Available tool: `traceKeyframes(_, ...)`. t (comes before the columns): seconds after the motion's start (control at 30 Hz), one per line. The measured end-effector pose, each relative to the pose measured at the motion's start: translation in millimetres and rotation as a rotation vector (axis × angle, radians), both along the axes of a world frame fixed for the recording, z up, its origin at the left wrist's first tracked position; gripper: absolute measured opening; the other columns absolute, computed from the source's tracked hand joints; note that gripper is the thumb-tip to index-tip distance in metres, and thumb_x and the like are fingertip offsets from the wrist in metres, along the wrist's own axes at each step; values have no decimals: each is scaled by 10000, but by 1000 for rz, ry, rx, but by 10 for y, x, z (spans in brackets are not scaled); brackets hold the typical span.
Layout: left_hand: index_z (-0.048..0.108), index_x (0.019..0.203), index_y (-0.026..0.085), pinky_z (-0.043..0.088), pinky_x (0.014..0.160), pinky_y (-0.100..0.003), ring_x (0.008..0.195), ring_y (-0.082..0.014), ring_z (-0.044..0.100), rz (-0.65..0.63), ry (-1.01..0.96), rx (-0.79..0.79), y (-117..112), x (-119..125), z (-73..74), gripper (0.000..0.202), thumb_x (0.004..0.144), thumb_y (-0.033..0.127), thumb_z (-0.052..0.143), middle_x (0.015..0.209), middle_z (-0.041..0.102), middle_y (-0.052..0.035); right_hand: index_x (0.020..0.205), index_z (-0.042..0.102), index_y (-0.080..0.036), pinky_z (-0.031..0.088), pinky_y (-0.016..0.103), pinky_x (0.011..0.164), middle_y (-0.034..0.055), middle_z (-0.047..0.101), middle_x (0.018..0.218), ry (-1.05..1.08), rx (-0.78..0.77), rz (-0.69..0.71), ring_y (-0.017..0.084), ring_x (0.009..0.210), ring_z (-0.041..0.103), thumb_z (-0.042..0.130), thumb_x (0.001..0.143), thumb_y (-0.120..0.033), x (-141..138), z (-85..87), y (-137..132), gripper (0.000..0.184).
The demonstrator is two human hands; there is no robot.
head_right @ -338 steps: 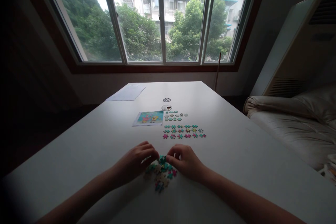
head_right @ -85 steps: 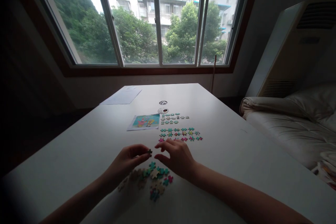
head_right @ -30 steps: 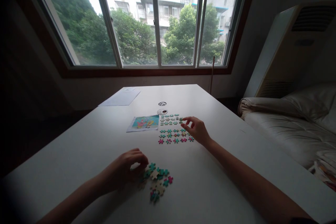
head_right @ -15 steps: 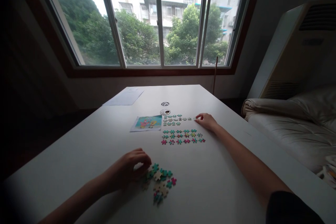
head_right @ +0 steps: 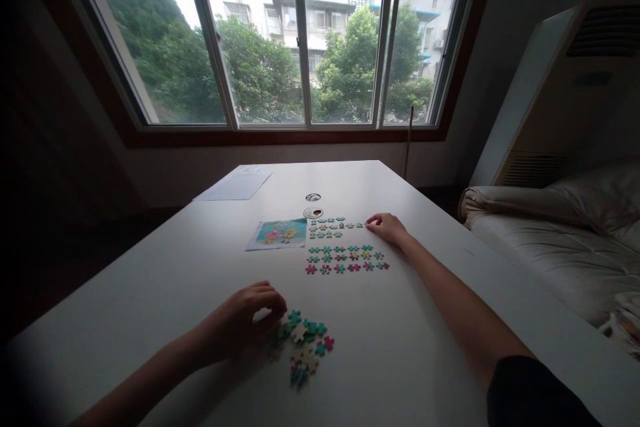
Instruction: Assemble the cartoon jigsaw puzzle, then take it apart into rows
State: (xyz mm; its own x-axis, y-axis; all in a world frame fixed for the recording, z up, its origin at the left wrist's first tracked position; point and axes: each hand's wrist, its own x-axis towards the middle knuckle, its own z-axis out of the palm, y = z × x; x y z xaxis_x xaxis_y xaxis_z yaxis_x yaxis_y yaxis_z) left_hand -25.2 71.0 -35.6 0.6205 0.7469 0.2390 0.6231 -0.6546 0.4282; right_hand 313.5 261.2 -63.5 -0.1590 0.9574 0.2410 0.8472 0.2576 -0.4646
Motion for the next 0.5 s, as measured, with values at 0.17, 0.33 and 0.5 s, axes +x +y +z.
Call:
traceKeyframes(0.17,592,750,164,412,631,-216,698,-135,518,-11,4,-5,7,-17,18,154,747,62,477,722,604,-28,902,673,-162,388,238,598,33,621,716,17,81,6,127,610,538,570,725,-347,-122,122,-121,276)
traceKeyframes(0.33,591,760,169,412,632,-222,704,-140,515,0,25,3,8,-14,-3,140,760,80,483,731,601,-30,836,658,-186,391,208,584,1,594,690,45,127,197,95,585,502,534,768,-333,-530,245,-652,204)
traceKeyframes(0.5,592,783,181,409,653,-244,756,-159,510,10,83,12,-81,104,42,128,790,115,483,767,609,-30,798,660,-201,389,189,564,8,582,721,76,6,641,83,591,499,553,770,-293,-872,245,-1482,144)
